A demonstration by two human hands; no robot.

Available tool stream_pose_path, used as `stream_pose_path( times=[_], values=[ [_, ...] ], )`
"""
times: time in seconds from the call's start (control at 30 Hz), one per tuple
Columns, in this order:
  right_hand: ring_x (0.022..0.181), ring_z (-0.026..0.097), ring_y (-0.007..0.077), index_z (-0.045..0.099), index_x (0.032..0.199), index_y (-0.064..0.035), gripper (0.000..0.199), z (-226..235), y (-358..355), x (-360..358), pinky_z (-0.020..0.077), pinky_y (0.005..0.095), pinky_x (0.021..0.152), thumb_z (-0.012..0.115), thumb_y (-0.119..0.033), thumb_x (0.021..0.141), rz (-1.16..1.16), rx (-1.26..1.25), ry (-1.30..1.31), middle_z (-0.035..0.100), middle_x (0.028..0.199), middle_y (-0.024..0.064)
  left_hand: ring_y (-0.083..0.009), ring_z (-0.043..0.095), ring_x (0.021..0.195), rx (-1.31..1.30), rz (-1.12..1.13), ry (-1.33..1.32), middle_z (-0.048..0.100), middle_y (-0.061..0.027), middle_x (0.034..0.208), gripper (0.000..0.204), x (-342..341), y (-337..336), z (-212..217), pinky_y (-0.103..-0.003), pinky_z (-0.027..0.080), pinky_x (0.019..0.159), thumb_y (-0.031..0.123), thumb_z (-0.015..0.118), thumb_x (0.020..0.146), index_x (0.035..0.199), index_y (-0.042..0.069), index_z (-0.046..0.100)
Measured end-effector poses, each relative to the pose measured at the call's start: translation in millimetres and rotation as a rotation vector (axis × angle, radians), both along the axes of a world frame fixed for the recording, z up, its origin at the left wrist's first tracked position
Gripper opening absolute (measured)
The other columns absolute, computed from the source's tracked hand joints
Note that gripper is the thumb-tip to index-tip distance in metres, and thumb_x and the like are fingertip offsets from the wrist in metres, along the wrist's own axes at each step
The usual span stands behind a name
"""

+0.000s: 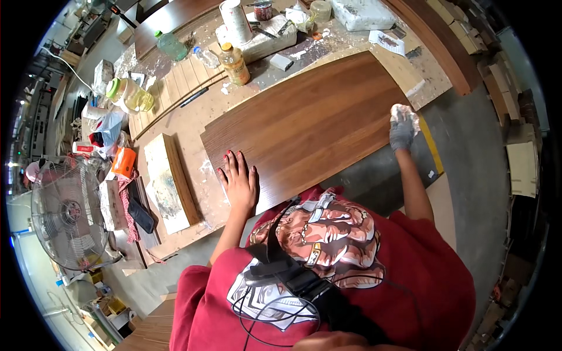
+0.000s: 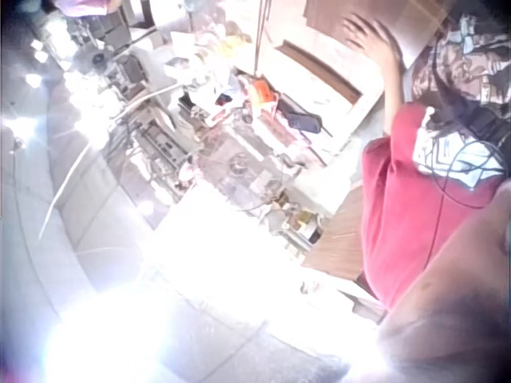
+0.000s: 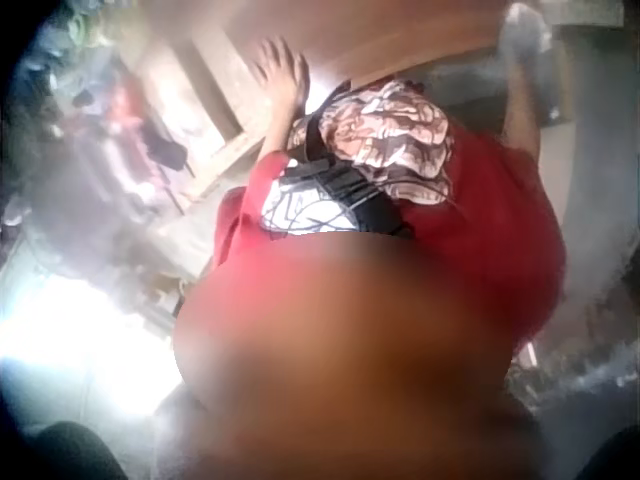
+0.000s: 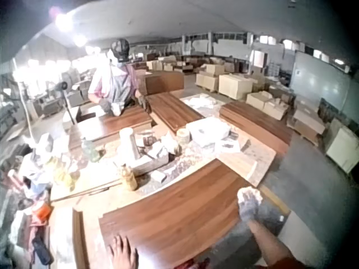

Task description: The person wipes a rectangular wooden panel with a cloth, applies liquid from a bottle, and continues polishing the surface and edges.

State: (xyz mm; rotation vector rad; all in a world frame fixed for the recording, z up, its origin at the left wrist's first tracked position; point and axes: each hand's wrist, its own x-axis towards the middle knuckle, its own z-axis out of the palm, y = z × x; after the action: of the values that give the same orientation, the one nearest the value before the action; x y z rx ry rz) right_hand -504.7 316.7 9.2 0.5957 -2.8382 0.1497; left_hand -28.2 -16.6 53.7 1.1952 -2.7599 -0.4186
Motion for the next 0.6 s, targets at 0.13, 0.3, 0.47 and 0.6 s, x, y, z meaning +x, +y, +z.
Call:
stream_pose_path(
  times=[0.13, 0.3, 0.47, 0.6],
  values=[
    [0.151, 0.038, 0.0335, 0.052, 0.154, -0.0227, 0.051, 2, 1, -21, 0.0234, 0.0518, 0.126, 0.046, -0.044, 0.108, 0.105, 0.071, 0.043, 0.046, 0.162, 0.0124, -0.0303, 0.018, 0.161, 0.04, 0.044, 0.026, 0.023, -0.0139, 0.173, 0.061, 3, 0, 4, -0.053, 0.008, 0.129, 0.04, 0.042, 0.11, 0.164, 0.013, 0.034],
    [0.146, 0.045, 0.035, 0.053, 0.152, -0.0201, 0.053, 1, -16, -85, 0.029, 0.0439, 0.126, 0.036, -0.046, 0.109, -0.116, 0.073, -0.04, 0.051, 0.158, 0.0113, -0.0296, 0.02, 0.161, 0.054, 0.004, 0.097, 0.026, -0.0135, 0.172, 0.058, 1, -4, 2, -0.053, 0.007, 0.129, 0.036, 0.043, 0.11, 0.163, 0.012, 0.037],
    [0.152, 0.036, 0.0303, 0.049, 0.155, -0.0259, 0.052, -7, -117, -66, 0.0229, 0.0496, 0.128, 0.051, -0.044, 0.106, 0.235, 0.133, 0.057, 0.044, 0.163, 0.0072, -0.0303, 0.02, 0.161, 0.071, 0.055, 0.037, 0.025, -0.0133, 0.173, 0.059, 7, 0, 5, -0.053, 0.009, 0.129, 0.036, 0.043, 0.11, 0.164, 0.014, 0.036],
    [0.154, 0.033, 0.032, 0.045, 0.158, -0.0275, 0.057, -26, -123, -148, 0.0225, 0.0507, 0.128, 0.052, -0.048, 0.105, 0.313, 0.108, 0.105, 0.04, 0.166, 0.0074, -0.0317, 0.023, 0.16, 0.116, -0.011, 0.123, 0.027, -0.0145, 0.172, 0.058, -3, -8, 10, -0.055, 0.011, 0.129, 0.036, 0.047, 0.108, 0.161, 0.012, 0.04]
  ],
)
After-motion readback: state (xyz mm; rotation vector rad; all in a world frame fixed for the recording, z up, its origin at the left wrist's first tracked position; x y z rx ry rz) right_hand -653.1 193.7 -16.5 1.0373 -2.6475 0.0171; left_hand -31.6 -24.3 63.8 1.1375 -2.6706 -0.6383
